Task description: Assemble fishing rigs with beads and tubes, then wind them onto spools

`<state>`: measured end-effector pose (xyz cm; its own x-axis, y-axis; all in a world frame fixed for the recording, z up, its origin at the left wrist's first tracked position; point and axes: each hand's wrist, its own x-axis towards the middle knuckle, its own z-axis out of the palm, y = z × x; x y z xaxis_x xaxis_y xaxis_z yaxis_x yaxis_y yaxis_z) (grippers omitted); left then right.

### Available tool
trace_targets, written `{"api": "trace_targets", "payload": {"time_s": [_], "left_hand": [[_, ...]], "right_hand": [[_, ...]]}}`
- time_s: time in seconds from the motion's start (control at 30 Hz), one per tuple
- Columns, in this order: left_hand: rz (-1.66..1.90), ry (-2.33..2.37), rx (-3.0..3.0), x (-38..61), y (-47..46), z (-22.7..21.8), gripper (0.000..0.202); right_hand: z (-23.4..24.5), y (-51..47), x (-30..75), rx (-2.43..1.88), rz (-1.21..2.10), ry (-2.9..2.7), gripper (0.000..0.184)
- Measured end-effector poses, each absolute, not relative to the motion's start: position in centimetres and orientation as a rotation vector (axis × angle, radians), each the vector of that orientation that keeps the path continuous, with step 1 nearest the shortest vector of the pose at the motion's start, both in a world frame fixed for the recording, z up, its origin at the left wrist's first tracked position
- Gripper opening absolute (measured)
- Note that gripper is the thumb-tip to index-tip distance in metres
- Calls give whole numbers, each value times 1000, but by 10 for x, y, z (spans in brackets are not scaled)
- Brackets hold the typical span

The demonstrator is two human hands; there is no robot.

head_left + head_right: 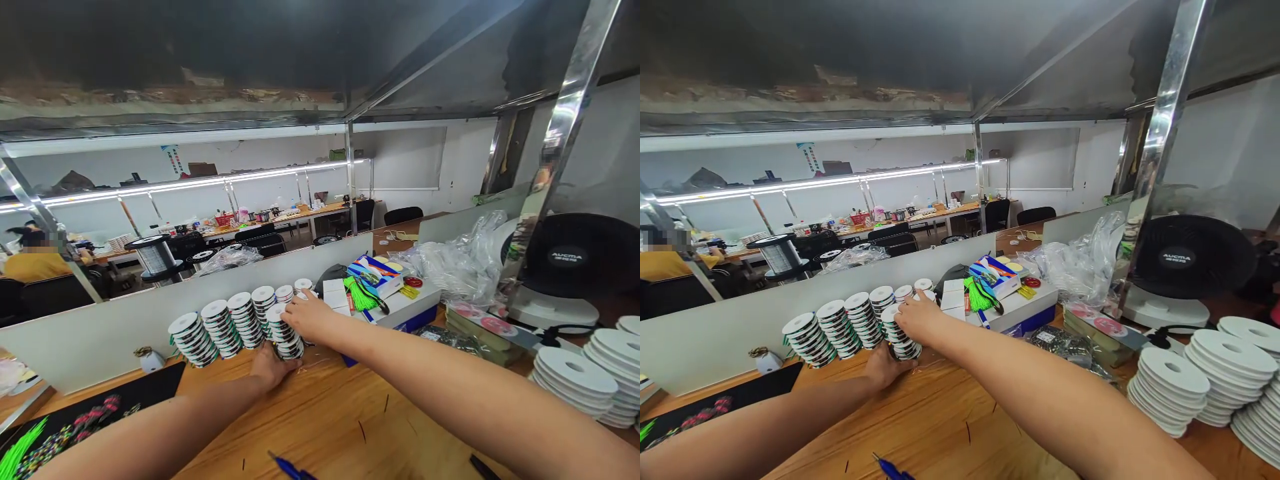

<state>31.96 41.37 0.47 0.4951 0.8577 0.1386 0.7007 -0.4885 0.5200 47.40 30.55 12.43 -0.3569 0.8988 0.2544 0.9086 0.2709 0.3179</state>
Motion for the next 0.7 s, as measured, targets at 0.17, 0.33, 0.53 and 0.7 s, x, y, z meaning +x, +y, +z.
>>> {"api": "trace_targets", "payload": {"time_s": [0.17,0.33,0.53,0.7], "left_hand": [[416,1253,2455,328,417,11,29],[319,1142,2485,329,424,21,25],[332,1136,2438,309,419,42,24],[411,1159,2408,282,412,100,38]], "right_hand": [[127,303,476,-1780,-637,-2486,22],[128,308,477,-1797,-632,-2492,21],[138,301,480,-1807,-640,-2461,23],[155,244,492,-1886,-664,-2288,23]]}}
